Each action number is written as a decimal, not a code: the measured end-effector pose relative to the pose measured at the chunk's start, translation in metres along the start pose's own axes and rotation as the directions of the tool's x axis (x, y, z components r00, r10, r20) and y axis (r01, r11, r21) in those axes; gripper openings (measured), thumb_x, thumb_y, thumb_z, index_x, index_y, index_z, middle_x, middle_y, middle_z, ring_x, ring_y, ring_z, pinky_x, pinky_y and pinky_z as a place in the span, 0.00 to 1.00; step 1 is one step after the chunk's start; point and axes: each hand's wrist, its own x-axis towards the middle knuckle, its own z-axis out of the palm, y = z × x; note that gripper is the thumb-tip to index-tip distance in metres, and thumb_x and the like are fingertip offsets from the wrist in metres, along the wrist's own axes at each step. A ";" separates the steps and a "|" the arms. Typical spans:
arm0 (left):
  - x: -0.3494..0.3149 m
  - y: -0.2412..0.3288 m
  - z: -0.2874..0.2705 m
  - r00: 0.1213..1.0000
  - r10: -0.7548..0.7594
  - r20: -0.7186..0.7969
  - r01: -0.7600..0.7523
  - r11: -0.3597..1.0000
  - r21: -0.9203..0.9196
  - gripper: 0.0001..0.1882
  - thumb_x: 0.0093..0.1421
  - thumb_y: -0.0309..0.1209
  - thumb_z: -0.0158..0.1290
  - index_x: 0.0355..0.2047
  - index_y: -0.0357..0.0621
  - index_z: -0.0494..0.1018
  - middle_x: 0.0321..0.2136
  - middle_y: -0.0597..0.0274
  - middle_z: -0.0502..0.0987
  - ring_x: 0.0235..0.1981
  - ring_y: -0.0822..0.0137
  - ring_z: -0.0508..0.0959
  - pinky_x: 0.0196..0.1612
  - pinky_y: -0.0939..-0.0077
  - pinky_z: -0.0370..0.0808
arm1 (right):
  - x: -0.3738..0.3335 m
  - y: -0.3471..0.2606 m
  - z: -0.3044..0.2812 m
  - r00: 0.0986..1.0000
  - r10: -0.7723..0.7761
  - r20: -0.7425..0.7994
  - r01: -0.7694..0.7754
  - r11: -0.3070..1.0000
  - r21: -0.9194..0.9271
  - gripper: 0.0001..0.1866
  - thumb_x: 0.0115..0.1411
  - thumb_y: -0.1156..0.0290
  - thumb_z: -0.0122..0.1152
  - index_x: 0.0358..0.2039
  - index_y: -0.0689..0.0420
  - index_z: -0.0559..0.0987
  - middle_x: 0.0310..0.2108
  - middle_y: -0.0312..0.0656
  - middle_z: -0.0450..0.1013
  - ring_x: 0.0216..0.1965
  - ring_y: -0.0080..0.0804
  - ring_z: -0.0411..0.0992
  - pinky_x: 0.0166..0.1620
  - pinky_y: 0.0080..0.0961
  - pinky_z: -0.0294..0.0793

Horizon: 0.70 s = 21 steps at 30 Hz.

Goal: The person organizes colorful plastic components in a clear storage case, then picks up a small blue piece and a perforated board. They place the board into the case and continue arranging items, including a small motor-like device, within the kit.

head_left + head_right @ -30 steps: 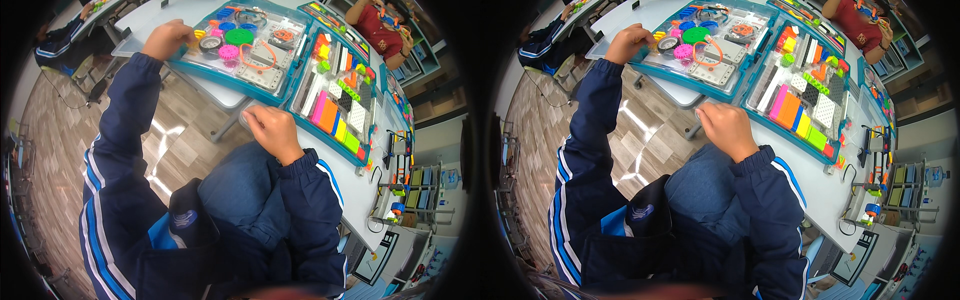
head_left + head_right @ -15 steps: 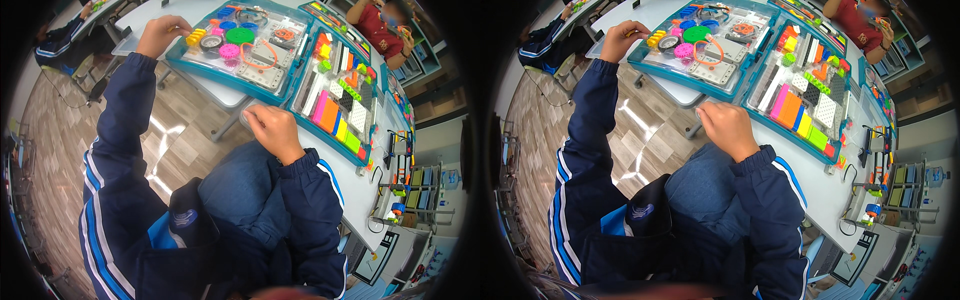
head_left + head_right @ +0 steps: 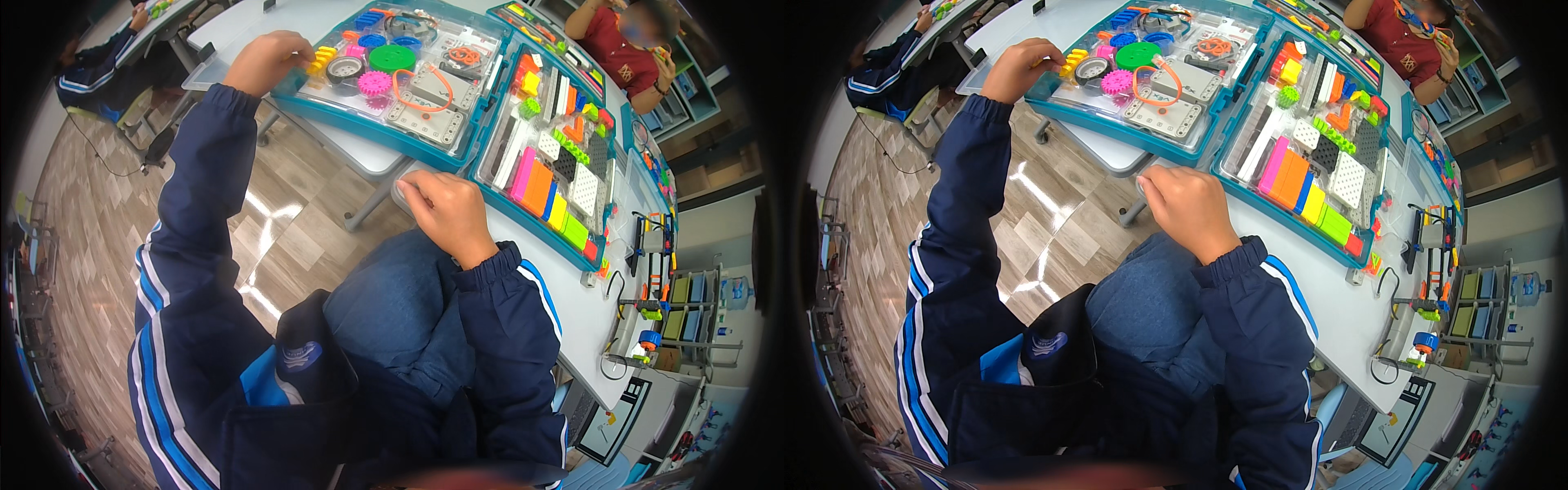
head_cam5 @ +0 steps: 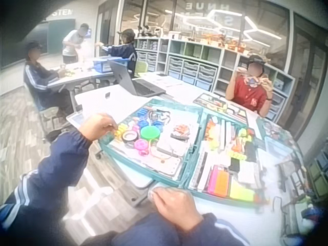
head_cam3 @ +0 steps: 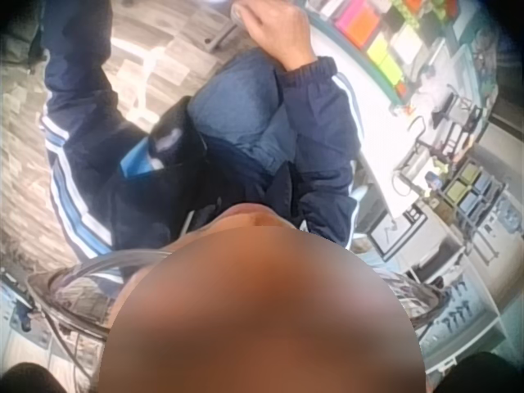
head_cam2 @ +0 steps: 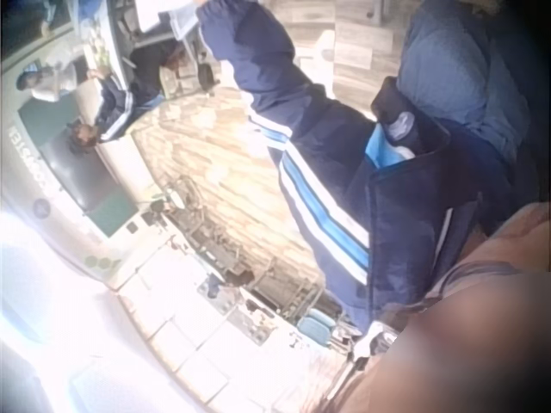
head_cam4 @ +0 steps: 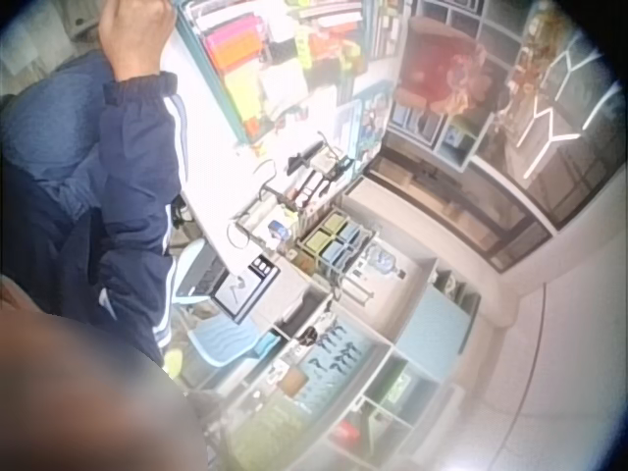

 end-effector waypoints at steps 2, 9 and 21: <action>0.002 0.003 0.000 0.999 0.042 0.021 -0.043 0.999 0.031 0.05 0.54 0.22 0.56 0.33 0.42 0.78 0.31 0.57 0.79 0.36 0.55 0.79 0.39 0.66 0.75 | 0.000 0.000 0.000 1.000 -0.006 -0.005 0.006 1.000 -0.003 0.04 0.58 0.71 0.65 0.28 0.57 0.81 0.18 0.41 0.74 0.20 0.36 0.74 0.25 0.31 0.71; 0.005 0.009 0.000 0.997 -0.057 0.053 0.052 0.995 0.088 0.07 0.55 0.19 0.57 0.35 0.39 0.75 0.31 0.58 0.78 0.34 0.57 0.80 0.37 0.69 0.76 | -0.001 0.000 0.001 1.000 0.010 -0.008 -0.010 1.000 0.013 0.07 0.59 0.68 0.62 0.26 0.56 0.78 0.19 0.42 0.74 0.23 0.40 0.75 0.26 0.35 0.72; 0.004 0.003 0.002 0.999 -0.048 0.019 0.048 0.998 0.037 0.06 0.54 0.18 0.57 0.33 0.37 0.75 0.32 0.56 0.78 0.33 0.56 0.80 0.37 0.69 0.76 | 0.000 0.000 0.000 1.000 0.011 -0.003 -0.011 1.000 0.012 0.08 0.59 0.68 0.61 0.25 0.56 0.77 0.19 0.43 0.73 0.23 0.41 0.74 0.26 0.36 0.72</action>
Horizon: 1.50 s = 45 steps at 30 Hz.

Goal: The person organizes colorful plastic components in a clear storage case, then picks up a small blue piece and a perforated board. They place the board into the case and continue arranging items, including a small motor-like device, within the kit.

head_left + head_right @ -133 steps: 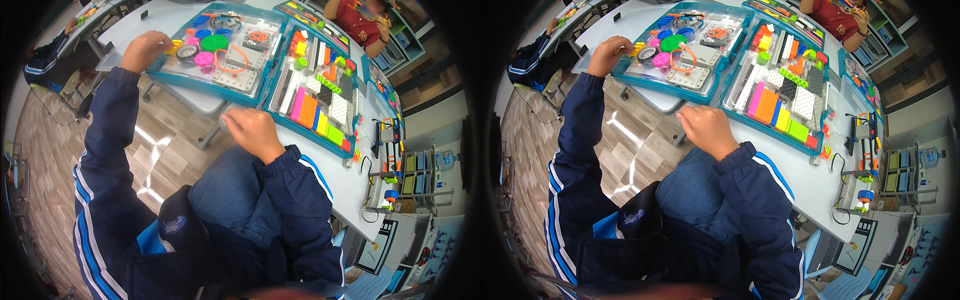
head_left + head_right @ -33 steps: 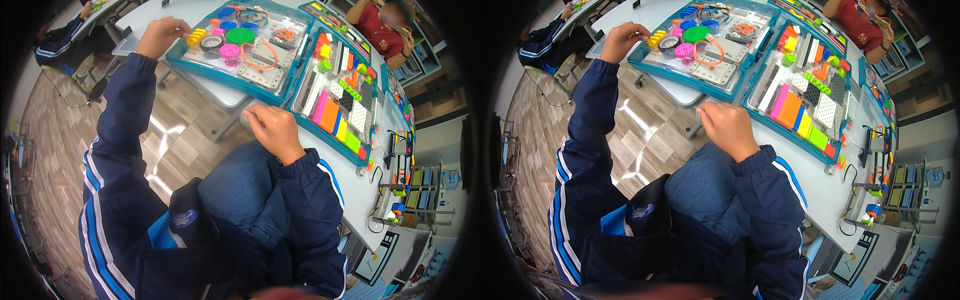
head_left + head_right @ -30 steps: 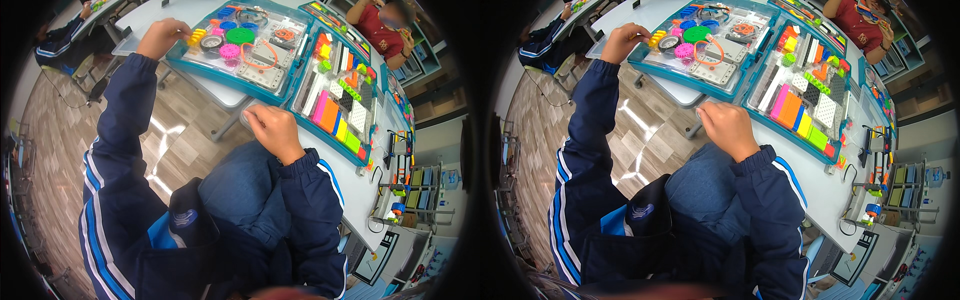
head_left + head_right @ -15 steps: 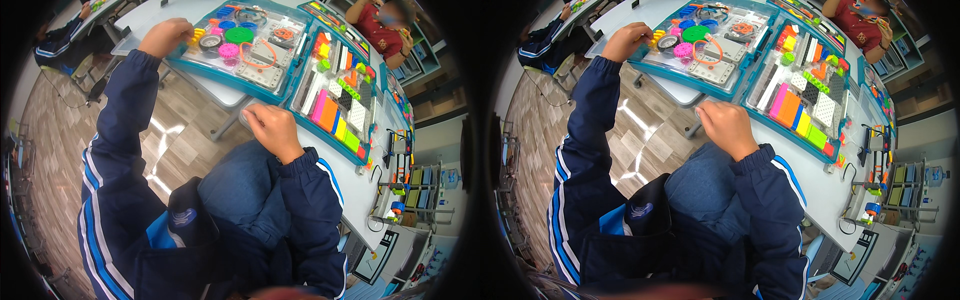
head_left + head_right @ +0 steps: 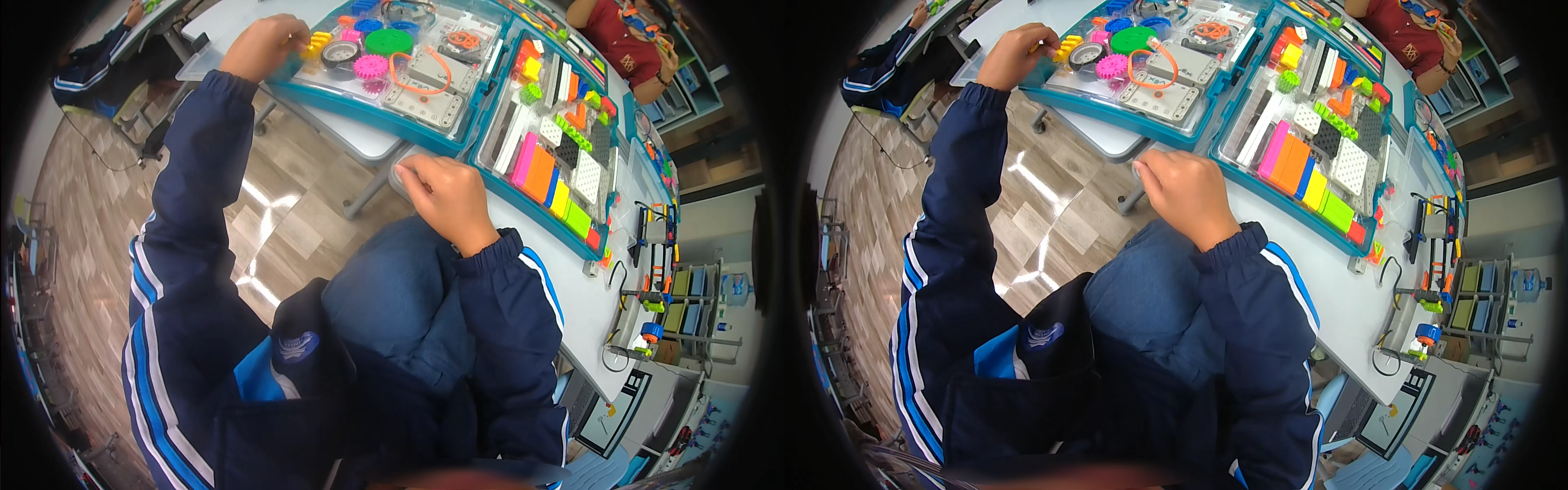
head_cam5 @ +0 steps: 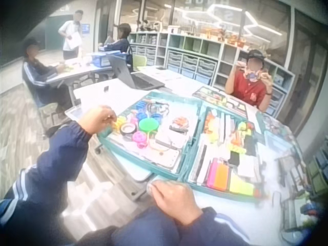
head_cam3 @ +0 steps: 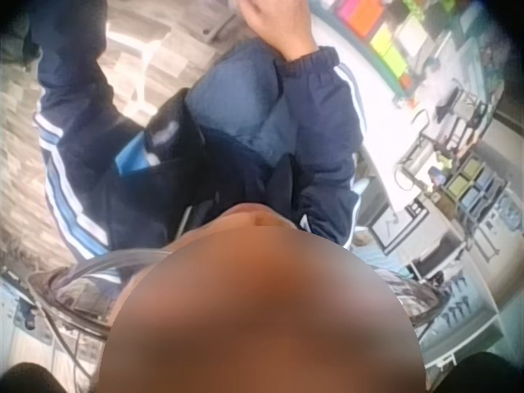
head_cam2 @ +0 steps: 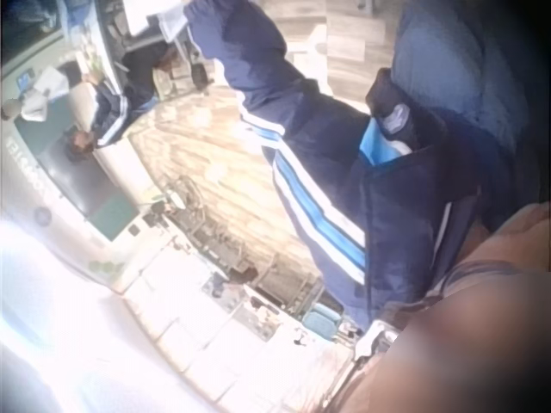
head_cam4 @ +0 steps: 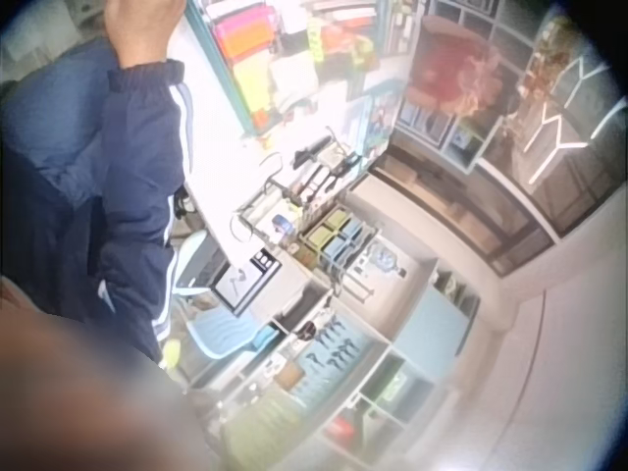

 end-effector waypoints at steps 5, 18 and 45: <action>0.002 0.001 0.002 1.000 -0.011 0.018 0.010 1.000 0.019 0.06 0.54 0.17 0.56 0.33 0.37 0.75 0.32 0.57 0.78 0.34 0.57 0.80 0.37 0.70 0.76 | 0.000 -0.001 0.001 1.000 0.010 0.001 -0.010 1.000 0.007 0.08 0.59 0.69 0.61 0.25 0.56 0.77 0.18 0.42 0.73 0.22 0.40 0.74 0.25 0.35 0.71; -0.001 0.006 -0.004 0.998 -0.008 -0.062 0.009 1.000 0.025 0.06 0.55 0.18 0.57 0.33 0.38 0.76 0.33 0.58 0.77 0.33 0.57 0.80 0.36 0.69 0.76 | -0.001 0.001 0.001 1.000 -0.017 0.000 0.017 1.000 -0.020 0.04 0.57 0.71 0.64 0.28 0.57 0.81 0.18 0.41 0.75 0.20 0.36 0.74 0.25 0.30 0.71; -0.008 0.013 -0.006 0.995 0.071 -0.073 -0.051 0.967 0.248 0.05 0.52 0.23 0.51 0.30 0.46 0.75 0.32 0.67 0.75 0.37 0.63 0.78 0.34 0.69 0.76 | -0.004 0.003 0.003 0.999 -0.026 -0.043 0.027 0.999 0.018 0.07 0.59 0.68 0.60 0.26 0.56 0.78 0.20 0.44 0.74 0.26 0.43 0.75 0.30 0.39 0.73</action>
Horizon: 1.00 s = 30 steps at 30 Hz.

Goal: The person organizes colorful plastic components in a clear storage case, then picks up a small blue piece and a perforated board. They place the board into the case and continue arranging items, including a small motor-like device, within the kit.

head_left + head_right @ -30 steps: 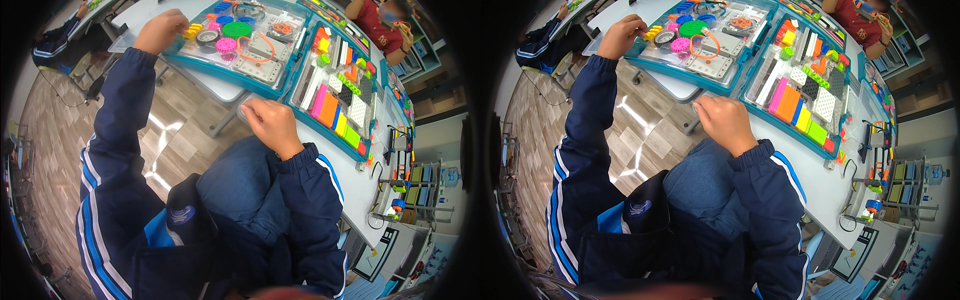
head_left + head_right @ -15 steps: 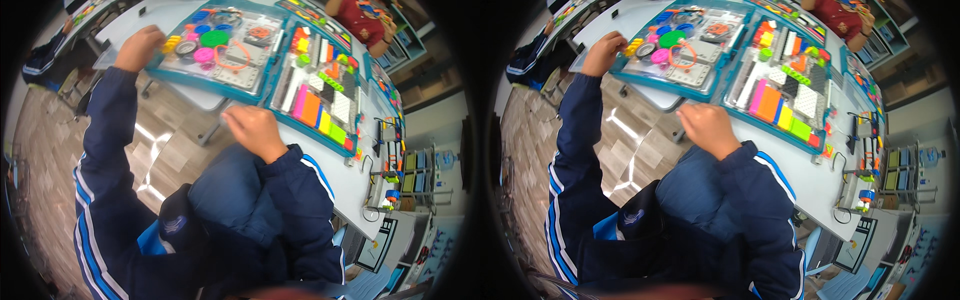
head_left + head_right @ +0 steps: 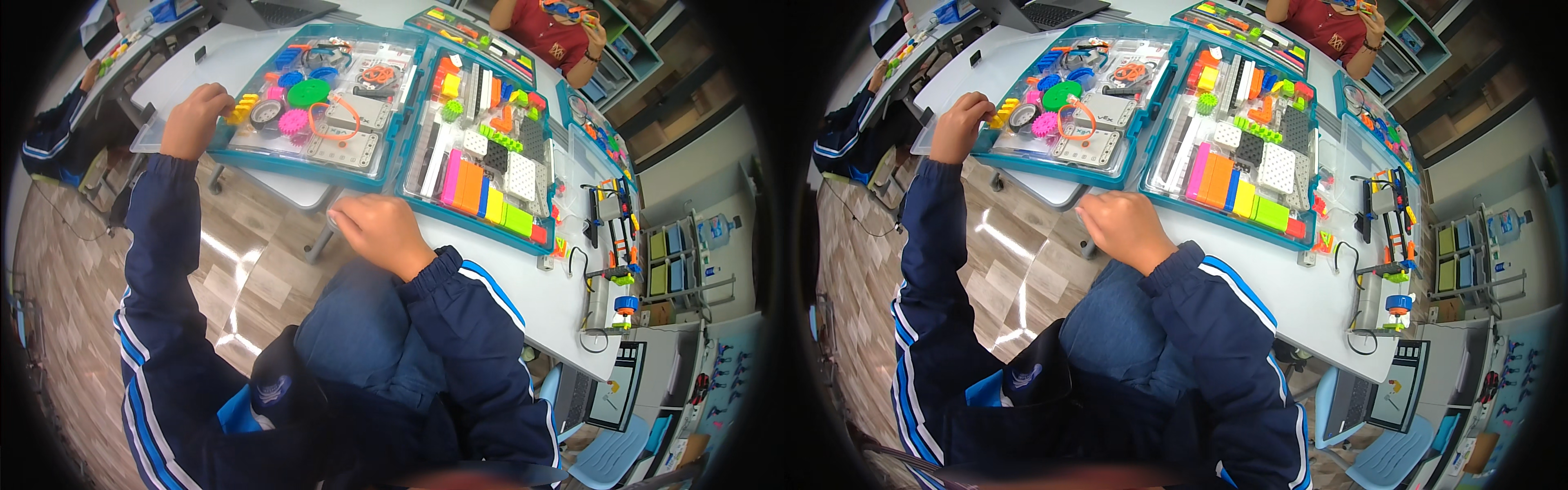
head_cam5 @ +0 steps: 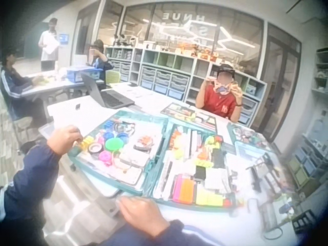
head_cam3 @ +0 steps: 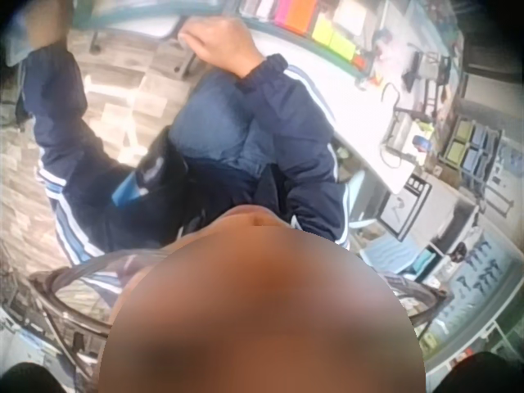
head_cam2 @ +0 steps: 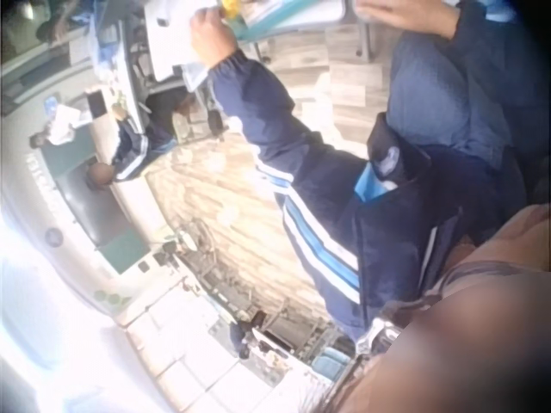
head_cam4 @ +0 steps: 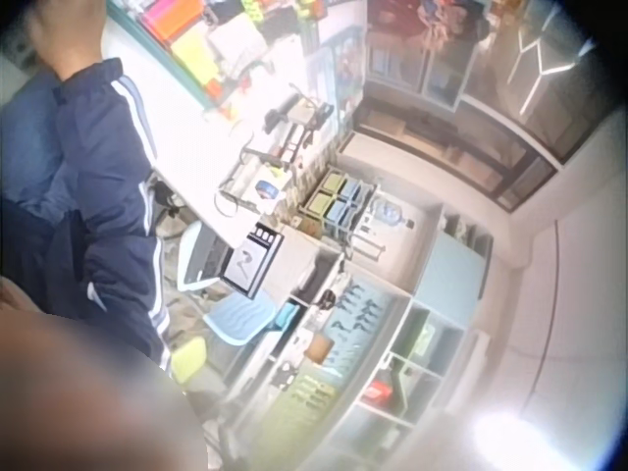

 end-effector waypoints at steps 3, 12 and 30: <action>0.000 0.000 0.000 1.000 0.017 -0.008 -0.016 1.000 0.015 0.05 0.53 0.23 0.51 0.30 0.46 0.75 0.32 0.66 0.75 0.37 0.63 0.78 0.35 0.70 0.75 | 0.000 0.000 0.000 1.000 0.002 0.010 -0.002 1.000 -0.009 0.07 0.59 0.68 0.60 0.27 0.56 0.78 0.20 0.44 0.74 0.26 0.43 0.75 0.30 0.39 0.73; 0.000 0.005 -0.009 0.999 0.043 0.024 -0.042 0.998 -0.040 0.09 0.50 0.17 0.56 0.31 0.42 0.75 0.33 0.63 0.77 0.35 0.60 0.78 0.36 0.69 0.76 | 0.000 0.000 -0.001 0.999 0.024 0.042 -0.024 1.000 -0.012 0.06 0.59 0.67 0.62 0.30 0.56 0.81 0.24 0.44 0.77 0.27 0.43 0.76 0.31 0.36 0.75; -0.006 -0.001 0.004 0.996 -0.093 -0.011 0.088 0.970 -0.226 0.12 0.51 0.17 0.53 0.33 0.45 0.79 0.29 0.61 0.81 0.33 0.59 0.78 0.37 0.67 0.75 | 0.001 0.000 -0.001 0.999 0.006 0.032 -0.005 1.000 -0.031 0.06 0.58 0.68 0.63 0.30 0.56 0.81 0.23 0.44 0.76 0.26 0.44 0.76 0.29 0.36 0.74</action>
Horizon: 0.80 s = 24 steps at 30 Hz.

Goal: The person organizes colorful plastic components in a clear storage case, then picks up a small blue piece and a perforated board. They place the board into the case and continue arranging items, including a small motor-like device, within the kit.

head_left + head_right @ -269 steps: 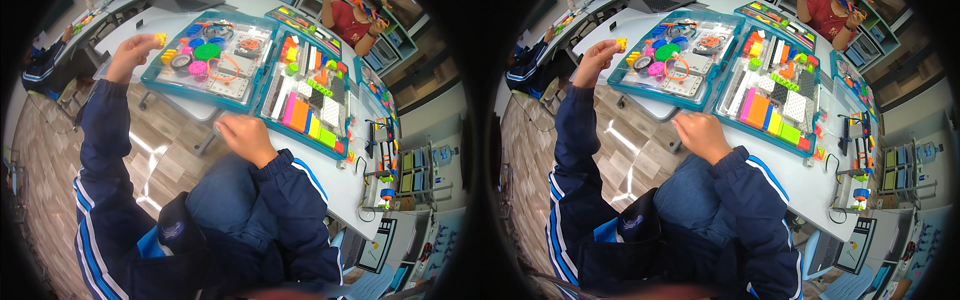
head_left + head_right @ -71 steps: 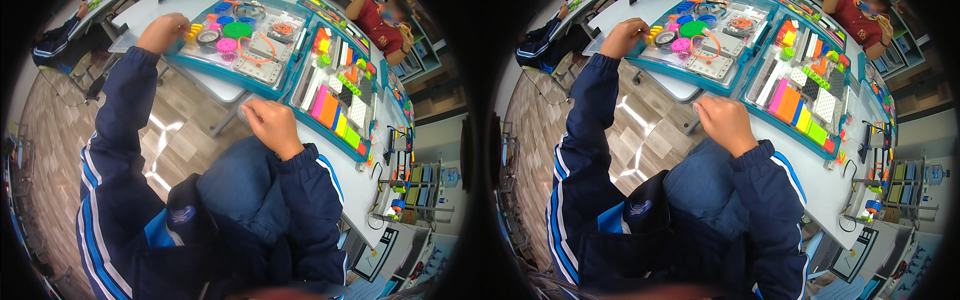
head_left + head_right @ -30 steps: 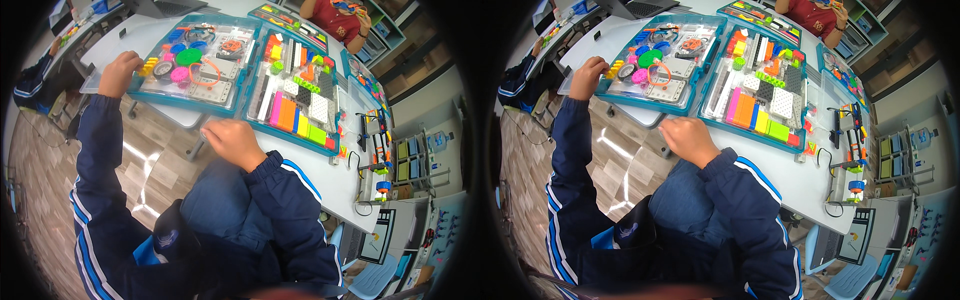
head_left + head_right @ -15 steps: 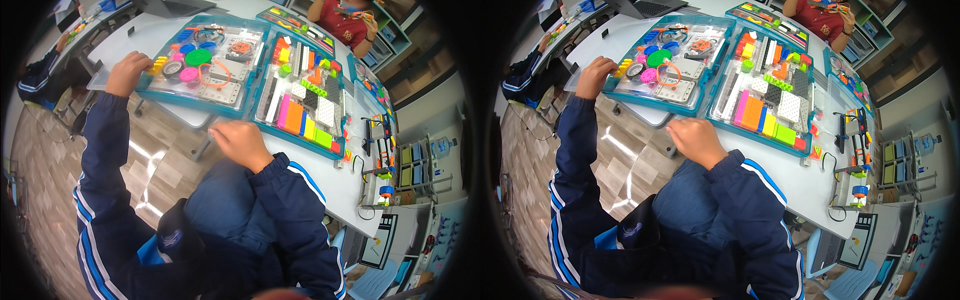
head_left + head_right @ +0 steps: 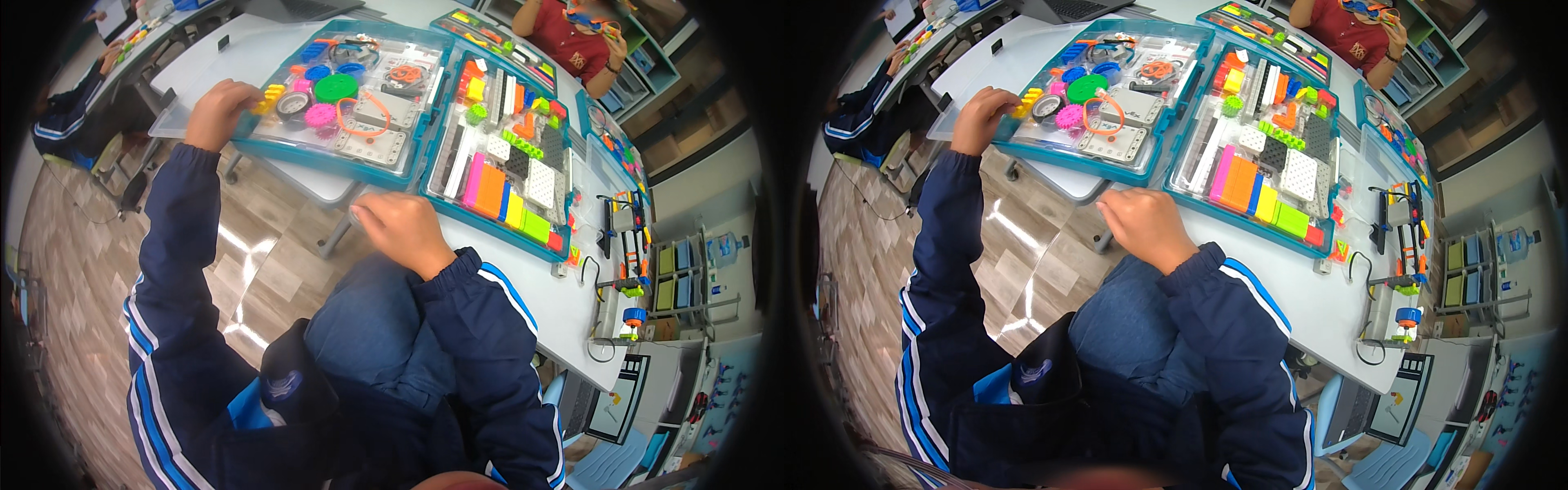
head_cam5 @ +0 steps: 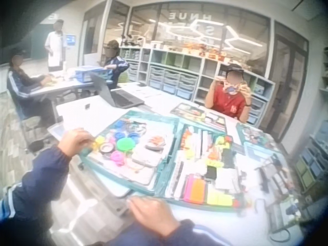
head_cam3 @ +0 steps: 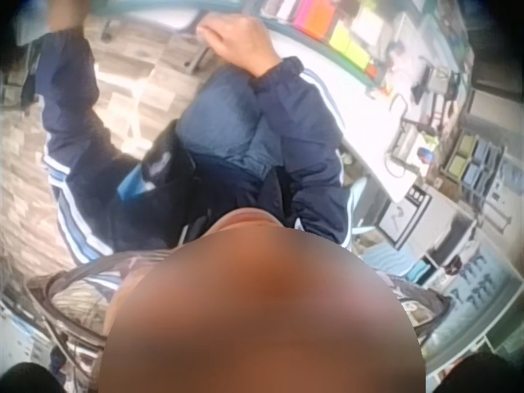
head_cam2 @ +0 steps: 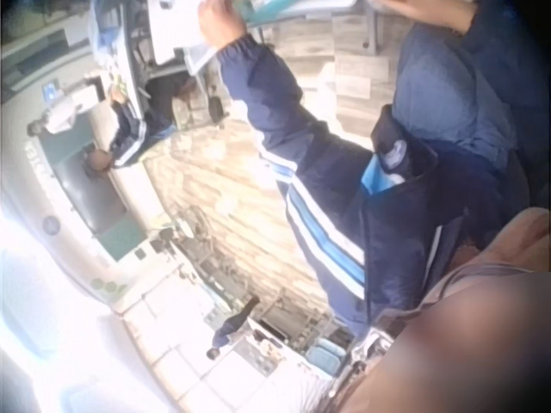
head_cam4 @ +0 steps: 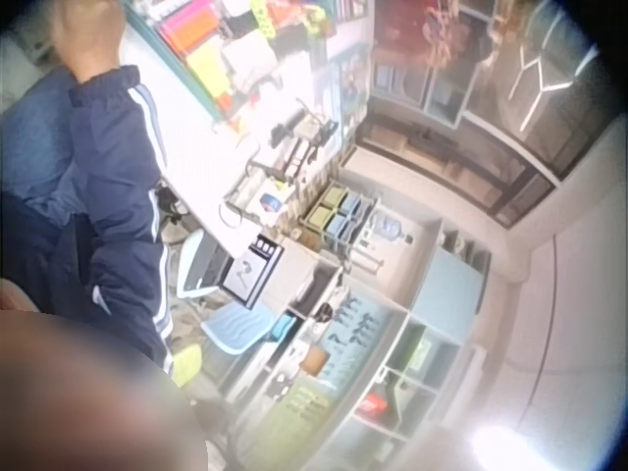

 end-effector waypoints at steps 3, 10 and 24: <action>-0.001 -0.003 0.002 1.000 0.016 -0.005 -0.016 1.000 -0.003 0.10 0.52 0.19 0.53 0.34 0.45 0.79 0.30 0.60 0.81 0.34 0.57 0.77 0.37 0.66 0.74 | 0.000 -0.001 -0.001 1.000 -0.004 -0.009 0.003 1.000 -0.010 0.05 0.58 0.69 0.63 0.30 0.56 0.82 0.22 0.44 0.76 0.25 0.42 0.76 0.28 0.35 0.74; 0.001 -0.006 0.003 0.998 -0.037 0.056 0.036 0.999 0.018 0.09 0.54 0.17 0.55 0.35 0.42 0.79 0.30 0.58 0.80 0.34 0.57 0.77 0.38 0.66 0.74 | 0.002 -0.004 -0.001 1.000 0.023 0.008 -0.023 1.000 0.021 0.04 0.57 0.71 0.65 0.29 0.56 0.82 0.18 0.42 0.74 0.22 0.38 0.75 0.26 0.32 0.72; 0.010 0.011 -0.009 0.996 0.002 0.091 -0.016 0.988 0.152 0.08 0.50 0.18 0.52 0.27 0.46 0.75 0.25 0.64 0.77 0.33 0.61 0.78 0.34 0.68 0.75 | 0.004 -0.007 -0.003 1.000 0.029 0.010 -0.029 0.999 0.026 0.07 0.59 0.69 0.62 0.26 0.56 0.78 0.19 0.42 0.73 0.22 0.41 0.74 0.26 0.35 0.71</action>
